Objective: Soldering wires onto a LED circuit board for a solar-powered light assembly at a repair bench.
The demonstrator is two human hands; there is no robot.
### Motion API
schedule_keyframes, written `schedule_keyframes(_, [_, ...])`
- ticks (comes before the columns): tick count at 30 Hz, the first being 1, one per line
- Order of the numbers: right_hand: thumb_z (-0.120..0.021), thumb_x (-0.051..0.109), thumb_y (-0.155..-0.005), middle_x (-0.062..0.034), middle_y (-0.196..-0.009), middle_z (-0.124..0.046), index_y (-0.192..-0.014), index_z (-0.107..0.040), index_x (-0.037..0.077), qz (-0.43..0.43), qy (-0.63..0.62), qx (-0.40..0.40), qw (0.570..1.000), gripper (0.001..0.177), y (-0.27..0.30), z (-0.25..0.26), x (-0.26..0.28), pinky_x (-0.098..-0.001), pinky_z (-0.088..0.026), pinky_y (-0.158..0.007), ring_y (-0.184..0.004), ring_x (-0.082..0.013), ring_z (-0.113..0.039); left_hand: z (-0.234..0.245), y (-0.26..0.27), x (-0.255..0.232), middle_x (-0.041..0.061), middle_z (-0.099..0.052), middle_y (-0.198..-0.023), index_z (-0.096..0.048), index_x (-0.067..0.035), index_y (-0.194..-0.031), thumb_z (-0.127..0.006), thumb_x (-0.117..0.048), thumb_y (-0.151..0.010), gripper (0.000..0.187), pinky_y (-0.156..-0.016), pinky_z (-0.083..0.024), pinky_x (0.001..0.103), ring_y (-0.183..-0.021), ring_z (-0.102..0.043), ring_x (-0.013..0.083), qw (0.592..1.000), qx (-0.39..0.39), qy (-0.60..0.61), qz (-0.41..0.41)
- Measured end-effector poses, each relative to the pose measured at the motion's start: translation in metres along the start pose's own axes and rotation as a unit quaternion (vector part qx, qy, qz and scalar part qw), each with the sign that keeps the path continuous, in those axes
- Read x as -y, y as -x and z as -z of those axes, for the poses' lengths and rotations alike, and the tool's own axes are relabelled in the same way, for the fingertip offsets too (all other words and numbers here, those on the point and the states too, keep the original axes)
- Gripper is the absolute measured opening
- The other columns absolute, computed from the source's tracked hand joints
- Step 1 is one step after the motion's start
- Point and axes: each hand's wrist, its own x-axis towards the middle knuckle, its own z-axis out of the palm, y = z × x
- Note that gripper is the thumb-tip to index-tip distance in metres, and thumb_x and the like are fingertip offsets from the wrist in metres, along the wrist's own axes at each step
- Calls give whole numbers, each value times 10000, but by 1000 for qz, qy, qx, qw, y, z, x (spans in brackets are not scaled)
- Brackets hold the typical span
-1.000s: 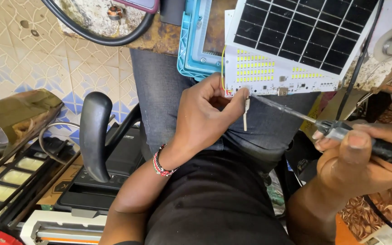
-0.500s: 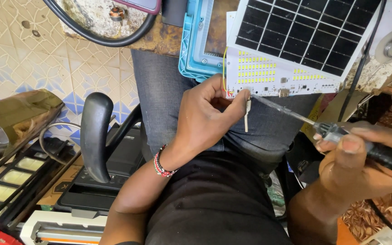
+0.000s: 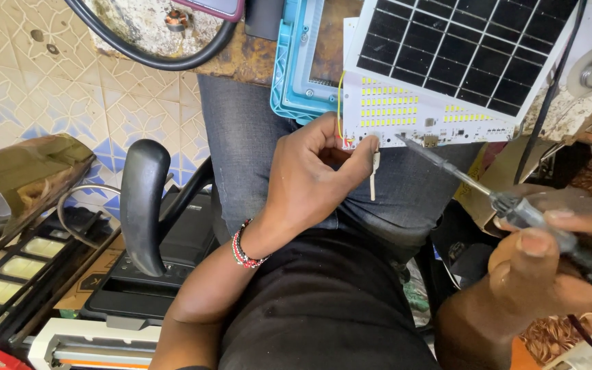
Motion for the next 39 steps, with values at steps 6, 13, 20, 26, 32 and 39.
schedule_keyframes(6, [-513, 38, -1102, -196, -919, -553, -1186, -489, 81, -69, -141, 106, 982, 97, 1, 14, 23, -508, -645, -929, -791, -258, -627, 1, 0, 0, -89, -521, -607, -373, -181, -703, -673, -310, -932, 398, -522, -313, 255, -586, -387, 26, 1000, -1, -13, -3])
schedule_keyframes(13, [-299, 351, -1224, -283, -742, -467, -1215, -384, -135, -45, 8, 49, 998, 494, 2, -9, 43, -526, -539, -713, -639, -381, -571, 0, 0, -1, -89, -481, -609, -364, -176, -714, -672, -297, -934, 397, -533, -298, 250, -595, -349, 34, 1000, 0, -11, -6])
schedule_keyframes(20, [-569, 348, -1057, -165, -797, -482, -1146, -415, -4, -100, -55, 67, 991, 395, 19, 2, 16, -475, -534, -791, -710, -295, -591, 0, 0, 0, -100, -454, -623, -366, -176, -721, -683, -290, -928, 396, -548, -298, 253, -624, -334, 36, 1000, -7, -23, -9])
schedule_keyframes(26, [-527, 308, -1039, -237, -750, -530, -1028, -380, -37, -126, -85, 92, 984, 375, 1, -9, 39, -500, -600, -838, -658, -278, -564, 0, 0, -1, -96, -430, -631, -356, -173, -726, -684, -275, -930, 400, -554, -280, 256, -624, -320, 46, 999, -9, -27, -16])
schedule_keyframes(32, [-559, 302, -1024, -147, -796, -489, -1080, -386, 42, -149, -126, 80, 977, 317, 6, -10, 37, -526, -642, -943, -727, -247, -593, 0, 0, -2, -104, -384, -631, -346, -176, -720, -690, -283, -920, 412, -561, -282, 257, -638, -294, 56, 999, -14, -34, -5])
schedule_keyframes(39, [-593, 353, -1022, -136, -783, -517, -1116, -405, 99, -151, -150, 87, 973, 329, 6, -11, 32, -471, -645, -950, -705, -197, -590, 0, 0, 0, -103, -443, -619, -374, -173, -723, -677, -286, -929, 384, -543, -298, 254, -609, -322, 43, 999, -10, -33, -13])
